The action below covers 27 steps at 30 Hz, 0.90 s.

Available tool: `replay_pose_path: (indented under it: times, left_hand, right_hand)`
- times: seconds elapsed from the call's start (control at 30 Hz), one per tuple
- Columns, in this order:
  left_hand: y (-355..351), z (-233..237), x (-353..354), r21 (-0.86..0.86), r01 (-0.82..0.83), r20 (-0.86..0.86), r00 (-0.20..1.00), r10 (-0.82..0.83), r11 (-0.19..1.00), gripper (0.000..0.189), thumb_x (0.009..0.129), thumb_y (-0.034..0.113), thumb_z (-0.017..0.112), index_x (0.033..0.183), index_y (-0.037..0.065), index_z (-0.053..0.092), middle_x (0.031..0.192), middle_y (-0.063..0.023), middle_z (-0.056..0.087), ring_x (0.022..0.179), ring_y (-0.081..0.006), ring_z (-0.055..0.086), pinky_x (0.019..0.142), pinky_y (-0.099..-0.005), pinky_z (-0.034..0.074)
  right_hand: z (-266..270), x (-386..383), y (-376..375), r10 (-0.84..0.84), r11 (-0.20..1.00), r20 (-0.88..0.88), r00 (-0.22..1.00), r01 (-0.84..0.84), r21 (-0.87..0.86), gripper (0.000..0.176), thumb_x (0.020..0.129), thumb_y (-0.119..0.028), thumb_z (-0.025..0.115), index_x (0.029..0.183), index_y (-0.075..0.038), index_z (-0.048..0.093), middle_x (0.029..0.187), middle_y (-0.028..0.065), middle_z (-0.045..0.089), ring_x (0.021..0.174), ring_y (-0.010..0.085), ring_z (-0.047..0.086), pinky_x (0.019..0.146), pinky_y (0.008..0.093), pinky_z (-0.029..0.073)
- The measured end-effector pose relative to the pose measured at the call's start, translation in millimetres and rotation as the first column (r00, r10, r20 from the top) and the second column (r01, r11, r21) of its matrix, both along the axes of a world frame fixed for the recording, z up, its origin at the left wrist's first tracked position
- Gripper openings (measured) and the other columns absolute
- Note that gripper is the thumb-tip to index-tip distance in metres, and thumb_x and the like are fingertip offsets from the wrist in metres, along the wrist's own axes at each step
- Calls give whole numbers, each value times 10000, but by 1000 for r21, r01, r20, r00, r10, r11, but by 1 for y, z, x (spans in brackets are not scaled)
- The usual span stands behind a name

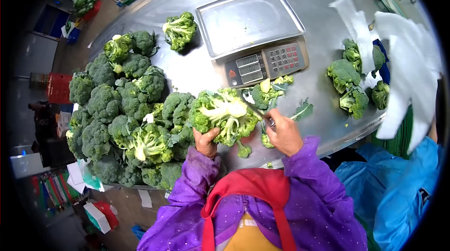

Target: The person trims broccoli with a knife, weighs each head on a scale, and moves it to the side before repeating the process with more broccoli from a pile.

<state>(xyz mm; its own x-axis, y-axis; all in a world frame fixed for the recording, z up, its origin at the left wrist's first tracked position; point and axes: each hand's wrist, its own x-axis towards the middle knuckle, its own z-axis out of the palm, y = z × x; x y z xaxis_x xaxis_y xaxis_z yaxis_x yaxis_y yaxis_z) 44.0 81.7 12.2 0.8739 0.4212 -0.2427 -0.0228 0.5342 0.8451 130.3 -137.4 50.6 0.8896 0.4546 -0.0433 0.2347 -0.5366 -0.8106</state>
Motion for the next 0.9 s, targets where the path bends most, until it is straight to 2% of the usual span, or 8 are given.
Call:
replay_pose_path:
  times: [0.13, 0.3, 0.4, 0.5, 0.6, 0.73, 0.8, 0.9]
  left_hand:
    - [4, 11, 2, 130, 26, 22, 999, -29, 991, 597, 671, 56, 600, 1250, -53, 503, 1181, -138, 605, 1061, -263, 599, 952, -376, 454]
    - [0, 15, -4, 100, -26, -5, 1000, 27, 995, 852, 627, 86, 647, 1404, -12, 311, 1262, -141, 538, 1123, -267, 554, 1008, -365, 411]
    - [-1, 8, -6, 197, -76, 28, 997, 72, 977, 639, 640, 60, 587, 1268, -30, 507, 1178, -129, 614, 1074, -264, 601, 947, -370, 462]
    - [3, 10, -10, 267, -31, 19, 999, 27, 963, 630, 637, 65, 597, 1252, -45, 514, 1153, -135, 623, 1043, -259, 612, 930, -366, 473]
    - [5, 23, -17, 258, 60, -65, 997, -45, 964, 899, 592, 54, 665, 1404, 22, 280, 1235, -123, 518, 1131, -260, 534, 1014, -369, 406]
    - [8, 27, -38, 204, 11, 17, 1000, -15, 979, 879, 588, 54, 623, 1404, 11, 298, 1283, -145, 508, 1154, -281, 530, 1037, -396, 398]
    - [32, -2, -50, 418, 84, -76, 995, -57, 904, 898, 606, 58, 657, 1413, 8, 266, 1278, -143, 505, 1165, -273, 521, 1041, -391, 389]
    - [16, 26, -24, 380, -23, 27, 1000, 14, 925, 960, 600, 96, 745, 1411, 14, 236, 1286, -137, 482, 1165, -259, 514, 1047, -382, 379]
  right_hand:
    - [9, -1, 17, 86, 996, 113, 990, -85, -14, 291, 733, -13, 642, 993, -51, 517, 857, 178, 617, 783, 418, 610, 650, 465, 494]
    - [12, -5, 21, 126, 992, 158, 979, -121, -43, 350, 707, -8, 662, 1013, -62, 502, 906, 163, 618, 818, 408, 614, 672, 467, 505]
    - [10, -7, 21, 149, 988, 212, 966, -135, -78, 301, 744, -38, 661, 967, -65, 461, 849, 136, 595, 777, 374, 623, 624, 473, 499]
    - [3, -11, 21, 133, 991, 221, 966, -123, -62, 290, 751, -32, 645, 972, -67, 462, 858, 148, 594, 785, 386, 621, 627, 493, 494]
    - [-27, -9, 10, 31, 996, 185, 982, -15, -87, 268, 763, -38, 623, 972, -59, 457, 840, 176, 599, 765, 420, 612, 640, 515, 488]
    - [-75, -15, -42, -114, 962, -26, 993, 104, -252, 221, 800, -51, 579, 997, -23, 482, 797, 250, 625, 760, 480, 594, 647, 526, 469]
    - [-55, -20, -38, -115, 982, -60, 992, 104, -156, 173, 823, -51, 582, 983, -22, 524, 768, 220, 631, 719, 431, 616, 634, 473, 479]
    - [-41, -10, -18, -123, 979, -194, 973, 152, 139, 151, 856, -86, 605, 979, -10, 563, 700, 119, 611, 621, 270, 614, 563, 376, 473]
